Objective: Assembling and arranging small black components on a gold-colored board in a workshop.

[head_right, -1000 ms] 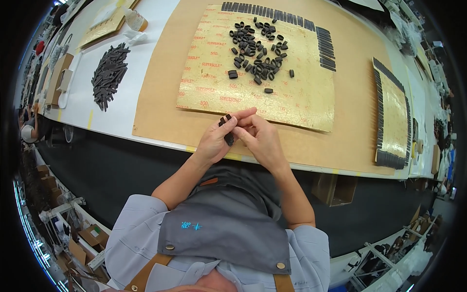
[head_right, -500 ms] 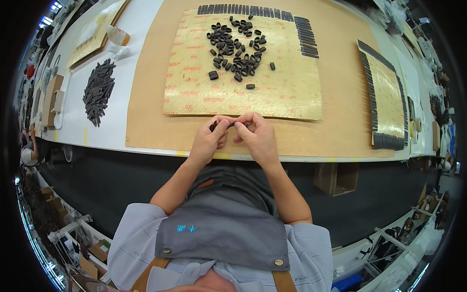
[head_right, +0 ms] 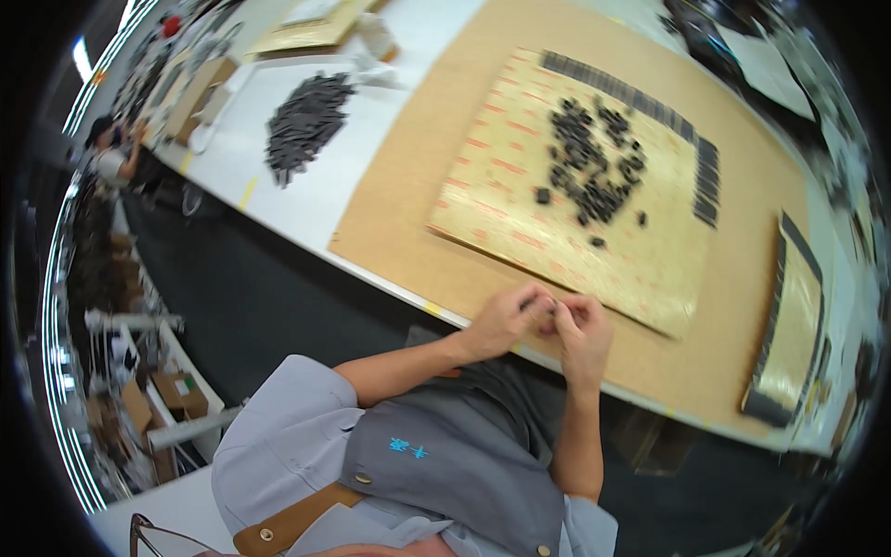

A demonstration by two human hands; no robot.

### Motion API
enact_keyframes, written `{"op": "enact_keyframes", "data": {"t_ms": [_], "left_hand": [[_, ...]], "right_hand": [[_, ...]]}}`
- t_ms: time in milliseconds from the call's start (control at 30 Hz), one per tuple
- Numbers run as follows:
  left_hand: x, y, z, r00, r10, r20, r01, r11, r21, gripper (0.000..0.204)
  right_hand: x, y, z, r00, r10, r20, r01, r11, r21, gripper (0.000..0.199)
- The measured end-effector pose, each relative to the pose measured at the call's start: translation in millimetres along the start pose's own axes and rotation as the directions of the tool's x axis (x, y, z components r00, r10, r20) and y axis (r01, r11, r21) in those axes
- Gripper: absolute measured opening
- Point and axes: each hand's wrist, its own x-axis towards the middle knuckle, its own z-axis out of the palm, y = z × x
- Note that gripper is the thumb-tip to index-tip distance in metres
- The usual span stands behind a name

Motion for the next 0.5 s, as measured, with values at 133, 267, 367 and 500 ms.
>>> {"op": "enact_keyframes", "data": {"t_ms": [133,267,367,500], "left_hand": [[-3.1,-1.2,7.9,0.998,0.059,0.023,-0.057,0.995,-0.086,0.023],[-10.6,3.5,-0.5,0.999,0.024,-0.038,-0.024,1.0,0.009,0.021],[-7.0,-7.6,5.5,0.995,0.091,-0.037,-0.093,0.994,-0.054,0.02],[4.9,-19.1,-6.3,0.999,0.026,0.039,-0.021,0.99,-0.137,0.019]], "right_hand": [[-8.1,-1.2,-4.9,1.0,-0.004,-0.028,0.004,1.0,0.012,0.006],[-8.0,-6.2,-1.4,0.995,0.023,0.1,-0.032,0.996,0.087,0.008],[-8.8,-1.2,-10.6,0.992,0.014,0.123,-0.027,0.995,0.1,0.009],[-1.7,-8.0,-9.0,0.988,0.082,0.132,-0.089,0.995,0.044,0.01]]}}
